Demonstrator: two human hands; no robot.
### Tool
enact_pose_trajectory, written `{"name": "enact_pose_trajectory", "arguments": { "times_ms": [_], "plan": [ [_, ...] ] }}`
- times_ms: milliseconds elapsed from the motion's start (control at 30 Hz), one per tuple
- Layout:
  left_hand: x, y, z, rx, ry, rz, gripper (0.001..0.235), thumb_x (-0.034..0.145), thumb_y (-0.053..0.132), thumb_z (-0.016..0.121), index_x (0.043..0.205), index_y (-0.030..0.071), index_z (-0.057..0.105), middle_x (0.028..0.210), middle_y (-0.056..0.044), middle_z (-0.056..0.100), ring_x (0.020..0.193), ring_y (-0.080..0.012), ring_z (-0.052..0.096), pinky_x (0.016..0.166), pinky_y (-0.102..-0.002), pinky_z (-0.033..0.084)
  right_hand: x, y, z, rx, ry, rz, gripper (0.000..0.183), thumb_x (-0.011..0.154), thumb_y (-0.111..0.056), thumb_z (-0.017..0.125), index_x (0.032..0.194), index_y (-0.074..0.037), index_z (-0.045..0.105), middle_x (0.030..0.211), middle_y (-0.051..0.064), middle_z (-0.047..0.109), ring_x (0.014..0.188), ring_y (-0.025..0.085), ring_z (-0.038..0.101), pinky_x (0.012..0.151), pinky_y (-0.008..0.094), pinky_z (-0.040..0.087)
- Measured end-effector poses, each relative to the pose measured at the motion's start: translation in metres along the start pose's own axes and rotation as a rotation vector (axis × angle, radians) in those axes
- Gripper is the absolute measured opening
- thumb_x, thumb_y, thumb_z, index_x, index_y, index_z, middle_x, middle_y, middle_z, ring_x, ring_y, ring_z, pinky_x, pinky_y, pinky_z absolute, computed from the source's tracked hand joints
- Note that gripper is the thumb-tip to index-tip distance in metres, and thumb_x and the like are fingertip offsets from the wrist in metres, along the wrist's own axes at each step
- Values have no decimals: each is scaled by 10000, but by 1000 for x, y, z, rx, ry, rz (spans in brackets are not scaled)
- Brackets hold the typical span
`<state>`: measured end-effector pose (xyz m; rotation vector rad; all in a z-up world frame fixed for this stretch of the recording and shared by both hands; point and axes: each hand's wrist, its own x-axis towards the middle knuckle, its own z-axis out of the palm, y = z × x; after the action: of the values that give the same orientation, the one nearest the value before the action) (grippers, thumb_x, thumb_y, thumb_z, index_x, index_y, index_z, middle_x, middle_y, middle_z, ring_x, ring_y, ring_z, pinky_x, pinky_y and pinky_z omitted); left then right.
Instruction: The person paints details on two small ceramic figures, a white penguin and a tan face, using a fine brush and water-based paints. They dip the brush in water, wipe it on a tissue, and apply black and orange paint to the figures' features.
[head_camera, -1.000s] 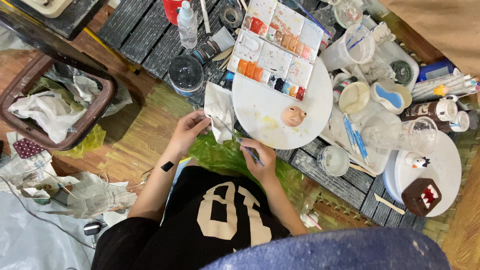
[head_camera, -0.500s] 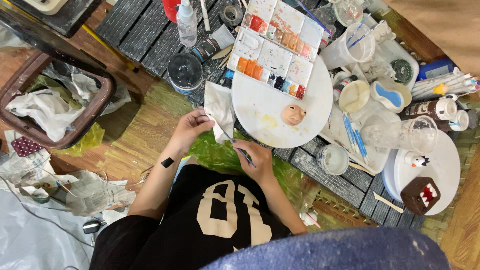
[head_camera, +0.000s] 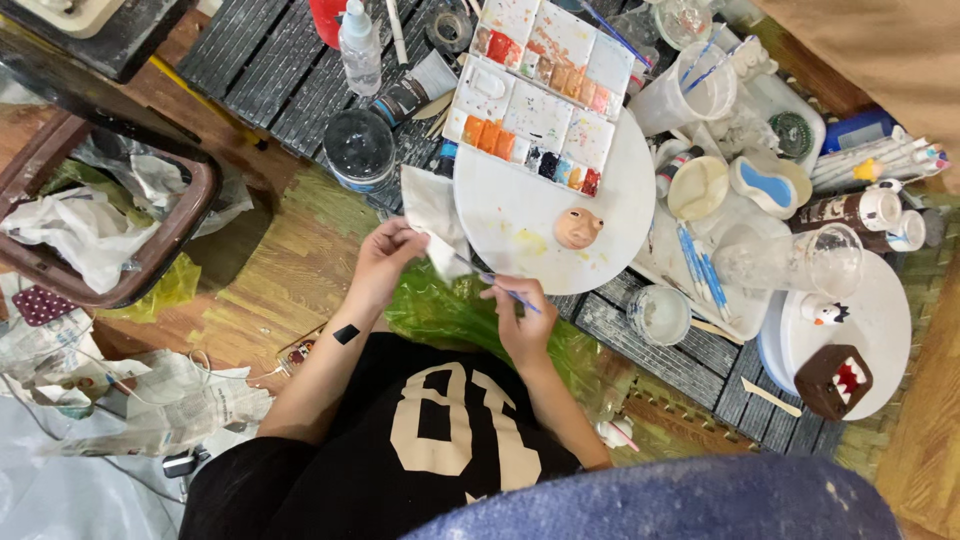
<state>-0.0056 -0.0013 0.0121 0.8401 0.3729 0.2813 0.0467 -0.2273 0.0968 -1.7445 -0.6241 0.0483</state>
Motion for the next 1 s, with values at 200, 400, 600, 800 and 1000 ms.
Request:
{"name": "enact_pose_trajectory", "arguments": {
  "times_ms": [200, 400, 600, 800, 1000],
  "plan": [
    [0, 23, 19, 425, 239, 279, 144, 945, 42, 756, 1074, 12, 701, 916, -46, 734, 788, -75, 656, 684, -237, 517, 11, 11, -34, 204, 159, -1, 28, 1088, -18, 524, 1112, -4, 518, 914, 169, 712, 745, 173, 715, 569, 248, 488],
    [13, 36, 64, 1128, 132, 732, 222, 847, 9, 788, 1051, 38, 705, 1027, -138, 735, 899, -310, 715, 773, -379, 568, 29, -4, -57, 309, 281, 26, 108, 1127, -127, 501, 1114, -30, 454, 890, 167, 687, 664, 160, 677, 549, 245, 466],
    [31, 51, 89, 1074, 133, 486, 240, 859, 65, 686, 1089, -4, 691, 1068, -163, 720, 796, -281, 738, 735, -378, 592, 44, -13, -77, 397, 375, 49, 119, 1136, -151, 496, 1106, -44, 455, 942, 131, 656, 642, 172, 664, 521, 252, 434],
    [-15, 101, 111, 1406, 235, 822, 299, 938, 63, 721, 1215, -39, 672, 1175, -170, 698, 1028, -329, 659, 871, -427, 532, 51, -12, -83, 474, 401, 64, 123, 1116, -160, 505, 1100, -46, 462, 953, 105, 654, 638, 163, 649, 529, 256, 422],
    [-20, 126, 166, 878, -170, 589, 296, 923, 109, 741, 1213, 66, 701, 1186, -87, 723, 1024, -224, 676, 820, -337, 517, 44, -16, -81, 388, 317, 40, 155, 1120, -173, 525, 1094, -25, 487, 863, 117, 642, 640, 163, 656, 533, 256, 435]
  ]
}}
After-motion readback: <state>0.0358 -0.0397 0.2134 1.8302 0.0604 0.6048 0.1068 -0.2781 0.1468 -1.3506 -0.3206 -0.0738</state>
